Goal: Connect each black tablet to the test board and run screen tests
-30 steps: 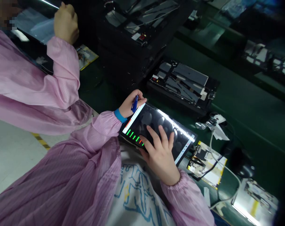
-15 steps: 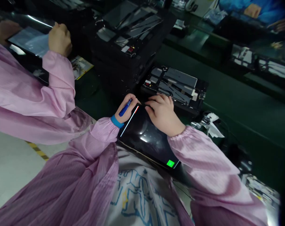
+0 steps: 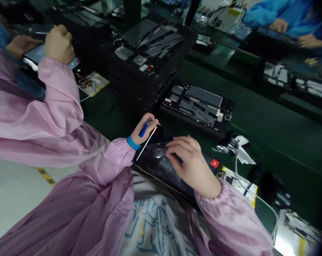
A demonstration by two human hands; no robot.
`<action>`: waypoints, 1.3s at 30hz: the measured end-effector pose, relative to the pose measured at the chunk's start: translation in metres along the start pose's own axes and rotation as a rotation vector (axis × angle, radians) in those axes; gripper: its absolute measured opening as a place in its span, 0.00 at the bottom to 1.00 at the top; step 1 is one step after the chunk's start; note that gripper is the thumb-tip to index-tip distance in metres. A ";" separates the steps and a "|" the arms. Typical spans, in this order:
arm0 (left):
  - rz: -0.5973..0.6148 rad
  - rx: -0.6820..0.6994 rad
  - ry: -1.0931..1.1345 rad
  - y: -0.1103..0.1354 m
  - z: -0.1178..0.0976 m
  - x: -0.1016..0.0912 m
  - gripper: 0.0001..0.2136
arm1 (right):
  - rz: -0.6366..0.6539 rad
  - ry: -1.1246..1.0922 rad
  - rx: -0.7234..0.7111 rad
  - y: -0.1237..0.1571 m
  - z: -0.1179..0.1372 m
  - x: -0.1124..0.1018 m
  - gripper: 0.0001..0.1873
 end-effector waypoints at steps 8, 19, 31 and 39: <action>0.096 0.004 0.048 -0.003 0.002 0.004 0.16 | -0.191 -0.184 0.232 0.075 -0.016 -0.036 0.03; 0.110 -0.016 0.051 -0.004 0.004 0.003 0.15 | -0.672 -0.384 0.752 0.170 -0.060 -0.076 0.10; 0.078 -0.018 0.001 -0.012 0.006 -0.001 0.14 | -1.166 -0.431 0.627 0.189 -0.062 -0.115 0.04; 0.077 -0.027 0.010 -0.013 0.004 0.000 0.13 | -0.736 -0.703 0.418 0.150 -0.020 -0.051 0.06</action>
Point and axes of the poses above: each hand's wrist, its own y-axis away from the middle knuckle, its own x-axis out of the palm, z = x × y, the point moved 8 cm from there along -y, towards the middle knuckle, and after that the axes turned 7 degrees about -x, right-handed, at the moved point
